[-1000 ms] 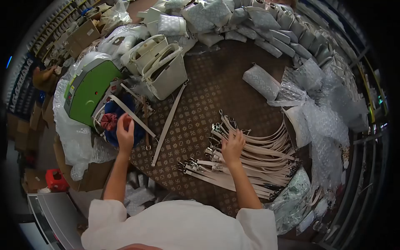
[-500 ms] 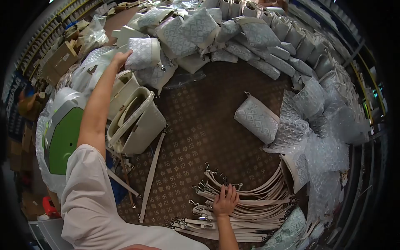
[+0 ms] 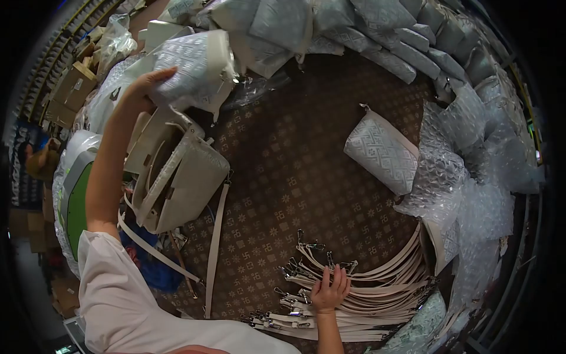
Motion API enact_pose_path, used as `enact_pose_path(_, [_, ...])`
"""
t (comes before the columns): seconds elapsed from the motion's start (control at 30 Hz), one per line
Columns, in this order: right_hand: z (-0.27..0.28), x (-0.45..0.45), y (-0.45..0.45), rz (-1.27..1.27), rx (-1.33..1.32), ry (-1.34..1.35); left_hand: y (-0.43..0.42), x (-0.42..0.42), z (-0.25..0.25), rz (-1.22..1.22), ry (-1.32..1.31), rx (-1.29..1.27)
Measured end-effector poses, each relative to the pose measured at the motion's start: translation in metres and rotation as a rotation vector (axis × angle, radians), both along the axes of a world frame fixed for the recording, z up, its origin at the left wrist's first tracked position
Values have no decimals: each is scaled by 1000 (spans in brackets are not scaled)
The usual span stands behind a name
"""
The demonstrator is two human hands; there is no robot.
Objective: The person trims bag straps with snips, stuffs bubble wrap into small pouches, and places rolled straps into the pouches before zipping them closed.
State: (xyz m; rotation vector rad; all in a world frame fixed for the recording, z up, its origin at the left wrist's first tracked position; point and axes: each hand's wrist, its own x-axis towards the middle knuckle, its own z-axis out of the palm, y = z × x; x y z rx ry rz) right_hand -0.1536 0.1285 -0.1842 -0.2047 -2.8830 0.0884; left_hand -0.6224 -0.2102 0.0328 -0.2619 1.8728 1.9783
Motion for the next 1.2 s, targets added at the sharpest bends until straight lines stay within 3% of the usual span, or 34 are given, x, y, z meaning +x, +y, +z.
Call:
enact_pose_path(0.07, [0,1,0,3,0,9,33,34,2,-298,73,-134])
enact_pose_path(0.13, [0,2,-2,11,-8,9,78,75,-10,-375,83,-31])
enact_pose_path(0.2, [0,1,0,4,7,9,109,108,-2,-701,220,-339])
enact_pose_path(0.27, [4,-1,-1,7,5,8,115,92,0,-980,635,-738])
enact_pose_path(0.3, [4,-1,-2,9,9,12,114,75,19,-908,497,-652])
enact_pose_path(0.37, [1,-1,-2,9,12,18,90,1,2,-505,777,-666])
enact_pose_path(0.43, [0,0,0,4,-3,7,52,-63,-8,-247,1095,-1383])
enact_pose_path(0.5, [-1,2,-1,-18,-7,-8,17,-100,-37,-414,430,-1591])
enact_pose_path(0.57, [0,2,0,11,-24,-13,1,-108,-63,-695,78,-1560])
enact_pose_path(0.63, [4,0,1,13,-42,-24,-7,-101,-105,-389,342,-1692])
enact_pose_path(0.77, [8,-1,0,6,-66,-36,6,-108,-91,-330,363,-1610])
enact_pose_path(0.9, [9,-1,-1,2,-74,-15,46,-92,-22,-205,702,-1375])
enact_pose_path(0.97, [7,-2,1,9,-65,5,56,-76,10,-186,950,-887])
enact_pose_path(1.0, [6,-1,0,6,-62,15,68,-61,29,-170,955,-903])
enact_pose_path(1.07, [8,-2,-1,1,-72,9,105,-14,65,-349,653,-613])
enact_pose_path(1.1, [8,-3,-1,3,-72,9,125,10,73,-418,499,-465])
enact_pose_path(1.13, [9,-3,-1,9,-74,19,148,31,58,-454,591,-157])
enact_pose_path(1.2, [2,-2,0,21,-76,54,189,80,49,-382,539,-389])
